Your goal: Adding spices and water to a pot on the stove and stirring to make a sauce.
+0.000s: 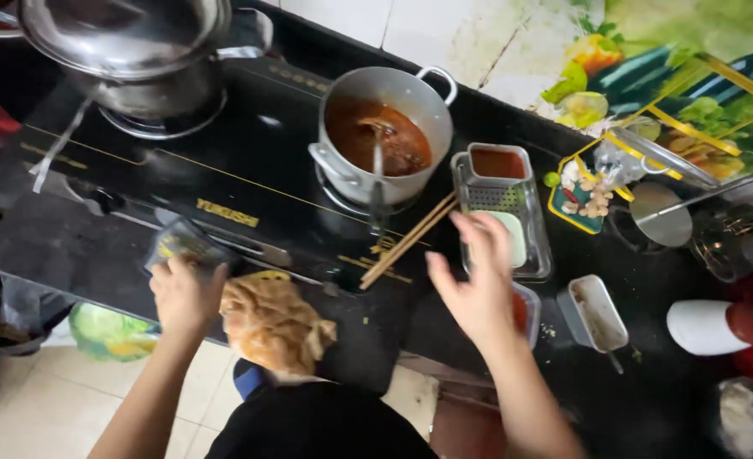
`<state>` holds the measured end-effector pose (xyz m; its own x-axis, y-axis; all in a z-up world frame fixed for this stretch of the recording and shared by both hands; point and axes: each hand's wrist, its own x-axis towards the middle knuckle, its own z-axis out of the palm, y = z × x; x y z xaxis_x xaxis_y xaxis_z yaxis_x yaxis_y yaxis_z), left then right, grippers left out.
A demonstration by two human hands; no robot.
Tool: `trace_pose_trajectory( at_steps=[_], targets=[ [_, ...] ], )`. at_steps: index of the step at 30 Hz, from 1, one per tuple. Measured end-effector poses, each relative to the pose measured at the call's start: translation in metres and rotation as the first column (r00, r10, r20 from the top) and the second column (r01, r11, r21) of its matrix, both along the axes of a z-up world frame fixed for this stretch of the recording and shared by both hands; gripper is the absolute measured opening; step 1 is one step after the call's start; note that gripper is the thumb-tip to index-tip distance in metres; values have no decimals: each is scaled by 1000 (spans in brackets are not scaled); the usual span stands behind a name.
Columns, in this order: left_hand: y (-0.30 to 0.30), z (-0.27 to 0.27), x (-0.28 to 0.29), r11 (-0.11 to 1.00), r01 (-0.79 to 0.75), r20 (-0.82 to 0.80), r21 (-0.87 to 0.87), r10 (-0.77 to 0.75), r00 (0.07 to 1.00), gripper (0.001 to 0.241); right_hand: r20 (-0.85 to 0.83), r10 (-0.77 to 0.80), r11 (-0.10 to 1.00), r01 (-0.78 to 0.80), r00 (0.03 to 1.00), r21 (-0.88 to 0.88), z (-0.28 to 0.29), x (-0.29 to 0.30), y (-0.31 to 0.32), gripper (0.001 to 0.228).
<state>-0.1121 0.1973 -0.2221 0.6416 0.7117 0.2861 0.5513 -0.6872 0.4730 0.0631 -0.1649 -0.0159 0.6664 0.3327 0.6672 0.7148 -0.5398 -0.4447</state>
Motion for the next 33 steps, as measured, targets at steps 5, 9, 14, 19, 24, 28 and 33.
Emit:
trace_pose_trajectory(
  at_steps=[5,9,14,19,24,28,33],
  targets=[
    [33,17,19,973,-103,-231,-208,54,971,86,-206,211,819,-288,955,-496,55,15,99,64],
    [68,-23,12,926,-42,-180,-374,-28,983,80,-80,209,766,-214,975,-606,45,37,111,24],
    [74,28,-10,872,80,51,-483,-64,997,79,-152,164,878,-215,975,-427,64,58,100,27],
    [37,80,27,673,211,289,-709,5,957,74,-59,176,831,-181,983,-526,70,88,97,34],
    [15,107,85,438,546,619,-714,30,785,56,-182,50,808,-147,982,-571,82,87,79,28],
    [-10,111,123,328,589,625,-739,3,781,46,-226,90,868,-187,970,-460,84,50,84,20],
    [-24,131,157,291,573,594,-766,-21,805,47,-268,200,918,-276,943,-285,70,53,106,23]
  ],
)
